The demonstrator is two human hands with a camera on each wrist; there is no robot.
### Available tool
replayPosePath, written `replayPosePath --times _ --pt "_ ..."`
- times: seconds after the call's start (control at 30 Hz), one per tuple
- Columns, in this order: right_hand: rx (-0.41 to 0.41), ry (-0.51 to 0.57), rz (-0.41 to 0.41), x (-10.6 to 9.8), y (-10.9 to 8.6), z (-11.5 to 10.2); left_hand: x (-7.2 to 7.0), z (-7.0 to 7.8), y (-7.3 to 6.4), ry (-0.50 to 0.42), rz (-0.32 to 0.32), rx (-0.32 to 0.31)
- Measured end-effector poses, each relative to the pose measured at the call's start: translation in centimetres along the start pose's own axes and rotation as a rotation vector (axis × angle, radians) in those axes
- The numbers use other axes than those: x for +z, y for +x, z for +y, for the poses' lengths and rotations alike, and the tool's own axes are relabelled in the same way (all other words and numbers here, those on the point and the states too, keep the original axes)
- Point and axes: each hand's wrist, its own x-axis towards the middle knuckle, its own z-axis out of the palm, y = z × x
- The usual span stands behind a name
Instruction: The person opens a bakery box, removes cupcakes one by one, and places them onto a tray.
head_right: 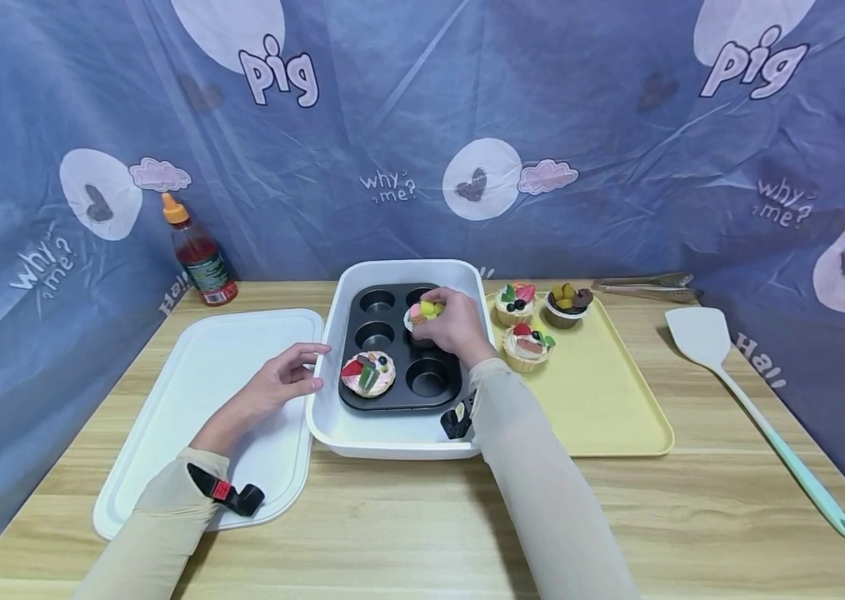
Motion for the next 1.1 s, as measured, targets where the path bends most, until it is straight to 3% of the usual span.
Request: replayPosePath --times 0.5,1.1 --pt "-0.013 0.001 0.013 -1.1 -0.8 -0.1 0.1 0.2 -0.1 0.006 0.015 -0.022" --pt "0.039 0.026 -0.038 -2.1 -1.8 0.0 0.1 0.3 -0.1 0.024 0.019 -0.033"
